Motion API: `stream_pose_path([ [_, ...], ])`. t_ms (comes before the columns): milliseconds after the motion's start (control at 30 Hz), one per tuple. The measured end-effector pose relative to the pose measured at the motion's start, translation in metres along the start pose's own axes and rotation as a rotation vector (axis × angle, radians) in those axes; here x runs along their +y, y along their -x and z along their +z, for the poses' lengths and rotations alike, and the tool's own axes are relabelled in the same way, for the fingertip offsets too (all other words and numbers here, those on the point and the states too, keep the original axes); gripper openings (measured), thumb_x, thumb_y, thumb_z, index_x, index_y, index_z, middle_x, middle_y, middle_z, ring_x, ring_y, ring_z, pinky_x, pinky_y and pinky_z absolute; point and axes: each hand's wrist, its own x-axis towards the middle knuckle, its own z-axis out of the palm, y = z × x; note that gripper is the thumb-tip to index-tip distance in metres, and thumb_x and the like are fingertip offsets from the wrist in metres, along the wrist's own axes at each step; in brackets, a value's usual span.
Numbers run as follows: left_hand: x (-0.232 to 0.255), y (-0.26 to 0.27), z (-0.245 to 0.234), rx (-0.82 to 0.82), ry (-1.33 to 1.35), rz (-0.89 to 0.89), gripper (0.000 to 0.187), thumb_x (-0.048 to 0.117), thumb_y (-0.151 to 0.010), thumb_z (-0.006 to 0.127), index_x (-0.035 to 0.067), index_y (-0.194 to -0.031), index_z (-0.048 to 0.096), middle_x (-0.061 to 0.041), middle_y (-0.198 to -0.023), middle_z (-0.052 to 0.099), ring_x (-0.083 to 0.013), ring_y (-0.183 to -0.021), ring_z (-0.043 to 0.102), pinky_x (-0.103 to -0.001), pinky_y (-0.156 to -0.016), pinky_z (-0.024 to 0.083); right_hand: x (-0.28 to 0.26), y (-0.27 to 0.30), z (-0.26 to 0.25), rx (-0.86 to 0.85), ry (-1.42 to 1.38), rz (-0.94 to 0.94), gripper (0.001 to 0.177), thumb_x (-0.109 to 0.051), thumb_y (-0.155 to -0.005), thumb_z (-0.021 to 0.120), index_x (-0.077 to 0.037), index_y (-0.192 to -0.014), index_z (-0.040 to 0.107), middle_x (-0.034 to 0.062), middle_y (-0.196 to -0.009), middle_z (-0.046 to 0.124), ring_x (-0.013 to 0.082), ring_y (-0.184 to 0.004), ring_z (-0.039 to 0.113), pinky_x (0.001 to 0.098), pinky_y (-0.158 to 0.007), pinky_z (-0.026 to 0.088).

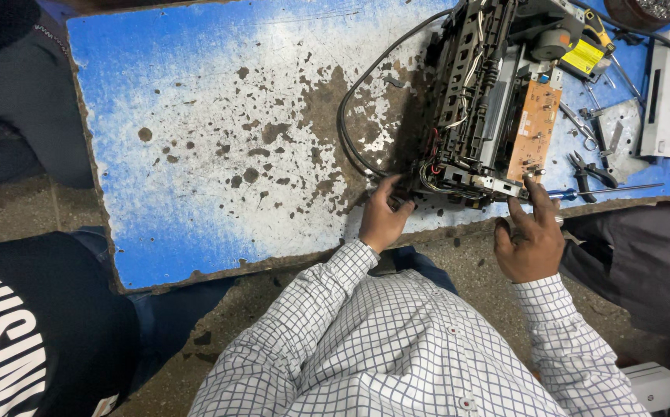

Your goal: The person disassembles an electronic device on a blue workbench using pliers and a screwdriver. They remove screws, detach components, and flip the device to access the circuit board, then reassemble parts.

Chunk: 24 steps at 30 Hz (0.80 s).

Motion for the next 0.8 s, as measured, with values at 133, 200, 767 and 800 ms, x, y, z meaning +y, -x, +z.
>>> stream_pose_path([
  [133,0.009,0.003,-0.003,0.039,-0.046,0.061,0.063,0.014,-0.089,0.077,0.004,-0.145,0.050,-0.028,-0.142,0.058,-0.0450,-0.137,0.052,-0.049,-0.113,0.044,-0.001,0.000,-0.001,0.002,0.007,-0.003,0.039,-0.002,-0.081,0.074,-0.001,-0.119,0.073,0.0185,-0.156,0.054,0.0372,-0.146,0.053,0.0530,-0.128,0.036],
  [200,0.021,0.004,-0.006,0.064,-0.040,0.067,0.058,0.013,-0.090,0.075,0.008,-0.144,0.053,-0.023,-0.132,0.062,-0.0417,-0.123,0.058,-0.048,-0.104,0.050,0.000,0.000,0.001,0.006,0.000,-0.005,0.038,-0.003,-0.081,0.074,-0.001,-0.120,0.073,0.0185,-0.156,0.054,0.0372,-0.147,0.053,0.0521,-0.128,0.037],
  [767,0.104,-0.024,-0.025,0.025,-0.157,0.555,0.065,0.003,-0.076,0.062,0.013,-0.140,0.057,-0.012,-0.127,0.050,-0.0285,-0.126,0.052,-0.043,-0.117,0.043,0.008,0.002,0.005,-0.014,0.047,-0.007,0.040,-0.004,-0.080,0.076,0.001,-0.120,0.075,0.0192,-0.157,0.054,0.0369,-0.143,0.056,0.0500,-0.128,0.037],
  [800,0.104,-0.025,-0.025,0.025,-0.165,0.554,0.065,0.003,-0.076,0.062,0.013,-0.140,0.057,-0.012,-0.126,0.050,-0.0284,-0.126,0.052,-0.042,-0.116,0.043,0.008,0.001,0.005,-0.010,0.039,-0.009,0.040,-0.004,-0.080,0.076,0.001,-0.120,0.074,0.0194,-0.157,0.054,0.0368,-0.143,0.057,0.0501,-0.129,0.037],
])
